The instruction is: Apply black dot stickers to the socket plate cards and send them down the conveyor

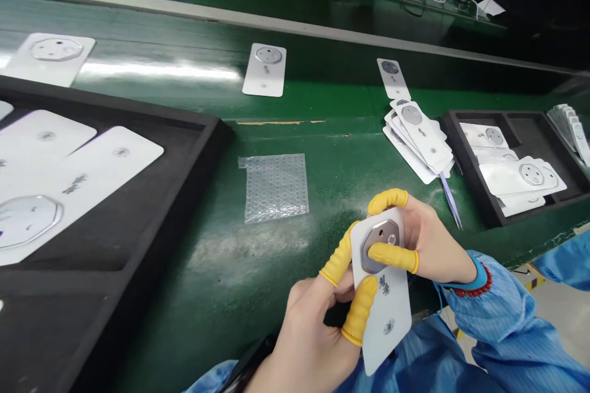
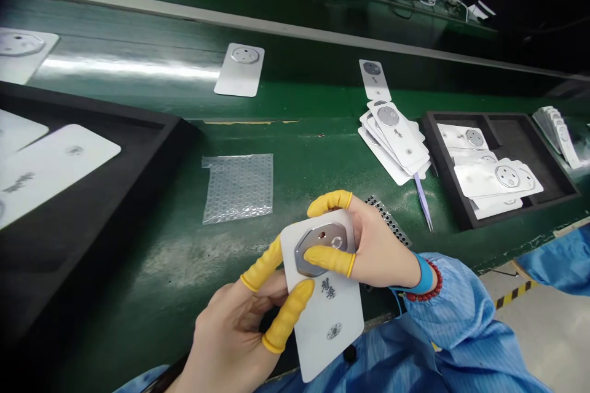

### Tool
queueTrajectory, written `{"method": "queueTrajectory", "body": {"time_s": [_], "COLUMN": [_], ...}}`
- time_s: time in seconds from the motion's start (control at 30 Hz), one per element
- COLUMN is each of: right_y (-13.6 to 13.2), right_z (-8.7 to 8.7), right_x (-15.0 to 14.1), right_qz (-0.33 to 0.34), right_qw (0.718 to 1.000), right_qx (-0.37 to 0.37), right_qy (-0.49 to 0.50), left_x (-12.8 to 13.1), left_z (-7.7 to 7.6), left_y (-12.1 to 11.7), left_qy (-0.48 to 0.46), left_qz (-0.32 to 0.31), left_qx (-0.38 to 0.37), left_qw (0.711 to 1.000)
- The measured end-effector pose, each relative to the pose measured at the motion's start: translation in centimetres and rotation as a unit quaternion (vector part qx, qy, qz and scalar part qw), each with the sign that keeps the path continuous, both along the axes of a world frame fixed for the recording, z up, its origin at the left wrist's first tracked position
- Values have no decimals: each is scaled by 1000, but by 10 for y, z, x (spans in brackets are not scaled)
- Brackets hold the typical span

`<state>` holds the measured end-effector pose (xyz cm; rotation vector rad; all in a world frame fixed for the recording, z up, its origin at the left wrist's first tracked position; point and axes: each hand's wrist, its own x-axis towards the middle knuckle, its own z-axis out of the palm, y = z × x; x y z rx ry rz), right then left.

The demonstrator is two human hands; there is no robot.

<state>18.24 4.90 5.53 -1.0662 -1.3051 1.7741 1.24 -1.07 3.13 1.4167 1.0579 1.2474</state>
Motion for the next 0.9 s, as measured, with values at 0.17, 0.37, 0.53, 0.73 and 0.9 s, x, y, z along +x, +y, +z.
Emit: {"method": "queueTrajectory", "body": {"time_s": [0.17,0.37,0.53,0.73,0.9], "right_y": [-3,-1,-3,-4,-8], "right_z": [-5,-10,-8,-6,-7], "right_x": [-4,-4,-2,0,-1], "right_qz": [-54,-51,-38,-32,-40], "right_qw": [998,997,994,995,998], "right_qx": [20,-19,-38,-17,31], "right_qy": [-6,59,98,92,38], "left_x": [-1,-2,-2,-2,-1], "left_z": [1,5,10,10,6], "left_y": [4,9,6,8,10], "left_qy": [-42,-130,-132,-131,-153], "left_qz": [-27,-40,-19,-24,-8], "left_qx": [-42,-107,-134,-126,-134], "left_qw": [998,985,982,983,979]}}
